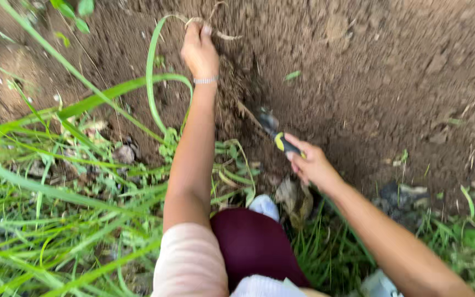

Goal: The person uses a small hand trowel to loosen soil and remove weeds from a garden bed. They repeatedly dig around the base of grassy plants, pull them out by hand, and clear the area of debris and loose soil.

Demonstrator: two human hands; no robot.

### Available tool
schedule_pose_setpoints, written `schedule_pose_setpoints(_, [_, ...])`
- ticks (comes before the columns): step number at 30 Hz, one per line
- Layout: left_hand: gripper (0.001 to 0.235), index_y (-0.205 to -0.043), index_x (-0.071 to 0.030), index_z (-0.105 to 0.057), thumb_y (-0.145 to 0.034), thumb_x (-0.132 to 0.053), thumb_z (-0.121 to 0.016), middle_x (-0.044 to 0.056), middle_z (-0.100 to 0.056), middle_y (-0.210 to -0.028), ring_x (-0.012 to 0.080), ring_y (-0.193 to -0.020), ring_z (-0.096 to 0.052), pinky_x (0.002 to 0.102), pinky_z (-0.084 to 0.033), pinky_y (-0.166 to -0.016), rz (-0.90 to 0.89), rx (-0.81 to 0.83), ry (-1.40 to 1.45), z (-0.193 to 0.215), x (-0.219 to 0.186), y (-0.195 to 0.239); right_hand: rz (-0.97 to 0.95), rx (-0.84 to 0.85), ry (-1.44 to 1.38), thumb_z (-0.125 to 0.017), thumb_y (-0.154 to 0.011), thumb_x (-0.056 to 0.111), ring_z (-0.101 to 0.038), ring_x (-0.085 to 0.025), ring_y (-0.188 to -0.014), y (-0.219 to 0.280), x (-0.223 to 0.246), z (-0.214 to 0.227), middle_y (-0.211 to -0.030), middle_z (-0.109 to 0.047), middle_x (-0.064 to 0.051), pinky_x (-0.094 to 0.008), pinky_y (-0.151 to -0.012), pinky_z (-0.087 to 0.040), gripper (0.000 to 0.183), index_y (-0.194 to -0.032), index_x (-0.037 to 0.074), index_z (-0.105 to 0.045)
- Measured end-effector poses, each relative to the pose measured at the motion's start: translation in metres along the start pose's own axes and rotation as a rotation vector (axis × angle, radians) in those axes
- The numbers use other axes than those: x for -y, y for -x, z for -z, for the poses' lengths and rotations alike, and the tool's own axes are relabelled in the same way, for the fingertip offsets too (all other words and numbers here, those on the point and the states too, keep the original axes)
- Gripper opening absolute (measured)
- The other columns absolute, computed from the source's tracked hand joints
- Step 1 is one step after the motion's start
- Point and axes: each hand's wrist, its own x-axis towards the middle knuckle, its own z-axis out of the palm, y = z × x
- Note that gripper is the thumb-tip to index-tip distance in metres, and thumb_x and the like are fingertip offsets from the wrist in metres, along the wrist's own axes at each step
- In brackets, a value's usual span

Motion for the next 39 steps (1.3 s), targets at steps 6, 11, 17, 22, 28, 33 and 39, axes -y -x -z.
schedule_pose_setpoints(6, [0.021, -0.11, 0.001, -0.065, -0.089, 0.006, -0.061, 0.026, -0.068, -0.095, 0.0476, -0.09, -0.066, 0.054, -0.054, -0.075, -0.227, 0.28, -0.418, 0.026, 0.006, -0.002, -0.047, -0.044, 0.016, -0.055, -0.097, 0.014, -0.038, -0.011, -0.039, 0.053, 0.099, 0.008, -0.057, -0.048, -0.002, -0.029, -0.037, -0.033, 0.062, -0.155, 0.034, -0.044])
schedule_pose_setpoints(11, [0.034, -0.108, -0.004, -0.07, -0.08, 0.009, -0.056, 0.021, -0.07, -0.11, 0.042, -0.093, -0.07, 0.048, -0.06, -0.08, -0.415, 0.64, -0.576, 0.016, 0.04, 0.032, 0.355, -0.201, 0.861, -0.067, -0.09, 0.026, -0.069, -0.034, -0.072, 0.113, 0.127, 0.037, -0.086, -0.072, -0.018, -0.045, -0.065, -0.057, 0.065, -0.152, 0.033, -0.05])
schedule_pose_setpoints(17, [0.012, -0.086, -0.009, -0.075, -0.078, -0.007, -0.067, 0.012, -0.073, -0.098, 0.0366, -0.092, -0.071, 0.046, -0.058, -0.085, -0.569, 0.532, -0.509, 0.004, 0.048, 0.058, 0.212, -0.156, 1.372, -0.058, -0.097, 0.024, -0.073, -0.038, -0.076, 0.024, 0.098, -0.011, -0.089, -0.072, -0.021, -0.051, -0.069, -0.06, 0.058, -0.153, 0.028, -0.045])
schedule_pose_setpoints(22, [0.011, -0.085, -0.003, -0.074, -0.085, 0.0, -0.064, 0.019, -0.07, -0.087, 0.0373, -0.082, -0.07, 0.046, -0.058, -0.075, -0.353, 0.426, -0.481, -0.027, 0.077, 0.061, 0.052, -0.144, 0.908, -0.062, -0.099, 0.026, -0.056, -0.03, -0.049, -0.011, 0.065, -0.013, -0.071, -0.068, -0.024, -0.043, -0.057, -0.05, 0.065, -0.159, 0.039, -0.04])
schedule_pose_setpoints(28, [0.012, -0.087, -0.001, -0.076, -0.078, 0.0, -0.069, 0.022, -0.071, -0.08, 0.0383, -0.075, -0.071, 0.045, -0.058, -0.069, -0.253, 0.207, -0.267, -0.016, 0.08, 0.063, -0.226, 0.138, -0.504, -0.057, -0.097, 0.021, -0.036, -0.007, -0.04, 0.01, 0.087, 0.0, -0.065, -0.05, 0.0, -0.026, -0.035, -0.033, 0.064, -0.156, 0.037, -0.039])
schedule_pose_setpoints(33, [0.013, -0.095, -0.006, -0.08, -0.088, 0.002, -0.073, 0.017, -0.077, -0.089, 0.0284, -0.076, -0.075, 0.037, -0.06, -0.07, -0.045, 0.084, -0.257, -0.006, 0.039, 0.045, 0.531, -0.187, 0.432, -0.07, -0.097, 0.024, -0.055, -0.008, -0.064, 0.081, 0.141, 0.02, -0.091, -0.072, -0.001, -0.028, -0.058, -0.05, 0.063, -0.156, 0.028, -0.048])
schedule_pose_setpoints(39, [0.016, -0.095, -0.008, -0.08, -0.085, 0.005, -0.076, 0.009, -0.079, -0.093, 0.0207, -0.08, -0.077, 0.031, -0.062, -0.073, -0.287, 0.013, -0.065, 0.013, -0.048, 0.015, -0.076, -0.231, 1.597, -0.067, -0.089, 0.048, -0.072, -0.014, -0.061, 0.183, 0.2, 0.115, -0.087, -0.076, 0.006, -0.031, -0.064, -0.061, 0.055, -0.142, 0.048, -0.053])
